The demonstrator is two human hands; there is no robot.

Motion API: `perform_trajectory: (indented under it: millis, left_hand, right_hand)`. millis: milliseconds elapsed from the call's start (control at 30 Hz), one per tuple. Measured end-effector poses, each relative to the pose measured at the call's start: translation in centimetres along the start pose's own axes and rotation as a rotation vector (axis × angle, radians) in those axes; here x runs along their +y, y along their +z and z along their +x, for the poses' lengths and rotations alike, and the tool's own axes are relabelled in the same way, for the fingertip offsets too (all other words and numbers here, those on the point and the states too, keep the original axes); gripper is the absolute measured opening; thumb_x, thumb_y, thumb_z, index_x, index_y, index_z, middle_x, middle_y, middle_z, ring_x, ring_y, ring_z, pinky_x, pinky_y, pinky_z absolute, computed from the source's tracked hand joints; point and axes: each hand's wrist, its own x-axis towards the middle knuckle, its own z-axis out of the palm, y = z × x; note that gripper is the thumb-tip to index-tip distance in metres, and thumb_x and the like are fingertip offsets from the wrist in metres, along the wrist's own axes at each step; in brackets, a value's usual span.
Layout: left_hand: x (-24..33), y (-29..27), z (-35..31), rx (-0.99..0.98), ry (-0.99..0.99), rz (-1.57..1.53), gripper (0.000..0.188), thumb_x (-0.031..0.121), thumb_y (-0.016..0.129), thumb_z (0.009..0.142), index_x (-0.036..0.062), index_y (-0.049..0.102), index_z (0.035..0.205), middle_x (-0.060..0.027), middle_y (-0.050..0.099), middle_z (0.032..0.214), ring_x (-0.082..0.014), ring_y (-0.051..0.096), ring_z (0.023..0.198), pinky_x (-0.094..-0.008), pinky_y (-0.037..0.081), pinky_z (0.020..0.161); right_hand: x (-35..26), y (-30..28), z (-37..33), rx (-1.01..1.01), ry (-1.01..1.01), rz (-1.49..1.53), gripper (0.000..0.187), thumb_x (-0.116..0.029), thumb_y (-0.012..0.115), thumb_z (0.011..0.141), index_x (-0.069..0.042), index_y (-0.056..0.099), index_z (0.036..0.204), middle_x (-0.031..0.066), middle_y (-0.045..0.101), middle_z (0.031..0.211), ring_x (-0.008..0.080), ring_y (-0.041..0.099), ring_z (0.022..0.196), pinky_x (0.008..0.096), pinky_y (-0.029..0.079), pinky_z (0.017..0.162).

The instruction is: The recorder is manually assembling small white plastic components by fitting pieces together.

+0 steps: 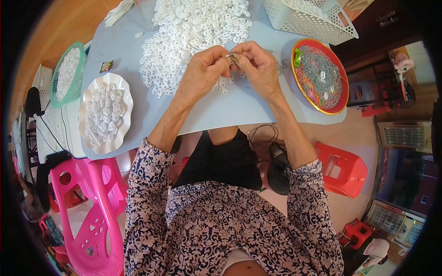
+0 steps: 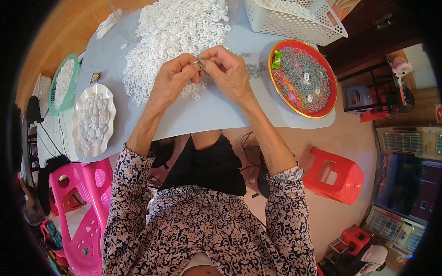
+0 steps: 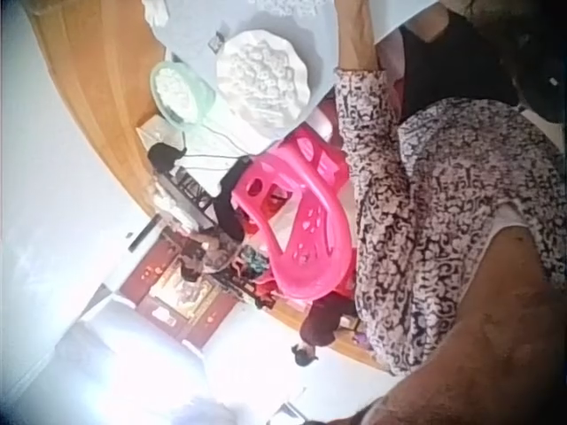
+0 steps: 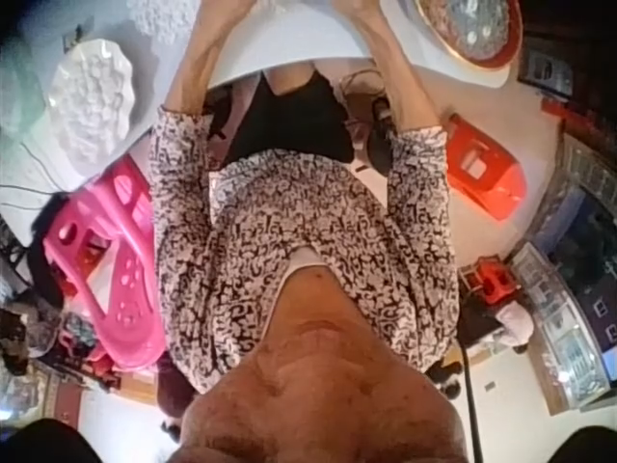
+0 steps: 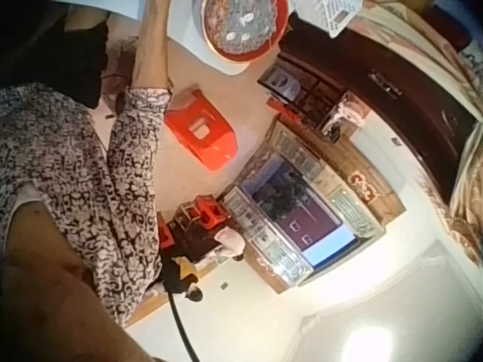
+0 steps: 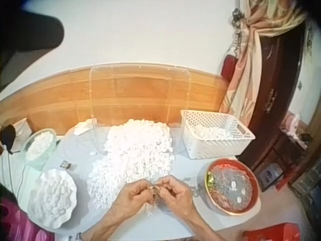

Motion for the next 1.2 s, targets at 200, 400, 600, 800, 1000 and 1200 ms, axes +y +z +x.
perform_trajectory:
  millis: [200, 400, 600, 800, 1000, 1200]
  left_hand:
    - [0.1, -0.1, -0.2, 0.014, 0.025, -0.062, 0.014, 0.011, 0.052, 0.088, 0.0014, 0.061, 0.081, 0.0002, 0.057, 0.065, -0.0042, 0.049, 0.061, -0.02, 0.037, 0.055]
    - [0.0, 0.0, -0.2, -0.014, 0.021, -0.04, 0.013, 0.011, 0.053, 0.087, 0.0013, 0.06, 0.082, -0.0006, 0.058, 0.065, -0.0043, 0.049, 0.061, -0.0205, 0.038, 0.055]
    - [0.1, 0.2, -0.2, 0.006, 0.104, 0.184, 0.011, 0.01, 0.053, 0.086, 0.0017, 0.059, 0.083, -0.0015, 0.058, 0.066, -0.0052, 0.05, 0.06, -0.0219, 0.038, 0.053]
    - [-0.2, -0.1, 0.0, 0.015, 0.038, 0.034, 0.011, 0.01, 0.053, 0.087, 0.0013, 0.059, 0.084, -0.0017, 0.06, 0.068, -0.0058, 0.05, 0.063, -0.0218, 0.039, 0.057]
    - [0.1, 0.1, -0.1, 0.032, 0.02, 0.029, 0.011, 0.011, 0.054, 0.088, 0.001, 0.059, 0.085, -0.0017, 0.061, 0.068, -0.0055, 0.05, 0.065, -0.0217, 0.039, 0.059]
    - [-0.4, 0.1, 0.1, 0.023, 0.05, -0.005, 0.013, 0.012, 0.054, 0.088, 0.001, 0.06, 0.084, -0.0013, 0.061, 0.068, -0.0054, 0.048, 0.062, -0.0218, 0.038, 0.058]
  right_hand:
    - [0.5, -0.1, 0.1, -0.009, 0.054, 0.117, 0.01, -0.01, 0.058, 0.09, 0.0, 0.062, 0.088, 0.0009, 0.062, 0.073, 0.0039, 0.051, 0.062, 0.0182, 0.042, 0.055]
    - [0.7, -0.3, 0.2, 0.0, 0.106, 0.085, 0.012, -0.012, 0.06, 0.089, -0.001, 0.062, 0.085, -0.0006, 0.061, 0.07, 0.0036, 0.051, 0.062, 0.0185, 0.041, 0.054]
    - [0.9, -0.2, 0.2, 0.03, 0.077, 0.005, 0.018, -0.017, 0.061, 0.089, -0.002, 0.061, 0.079, -0.0026, 0.057, 0.064, 0.0029, 0.047, 0.057, 0.0185, 0.039, 0.053]
    - [0.7, -0.3, 0.2, 0.038, 0.153, 0.197, 0.02, -0.02, 0.061, 0.09, -0.002, 0.063, 0.083, -0.0023, 0.058, 0.064, 0.0028, 0.046, 0.057, 0.0185, 0.039, 0.052]
    - [1.1, -0.1, 0.0, 0.077, 0.091, 0.08, 0.015, -0.015, 0.062, 0.088, -0.001, 0.065, 0.084, -0.0021, 0.059, 0.065, 0.0025, 0.047, 0.057, 0.0176, 0.038, 0.052]
    - [0.9, 0.2, 0.0, 0.108, 0.075, 0.095, 0.013, -0.013, 0.063, 0.087, -0.001, 0.065, 0.082, -0.0027, 0.059, 0.065, 0.0021, 0.047, 0.059, 0.0178, 0.038, 0.052]
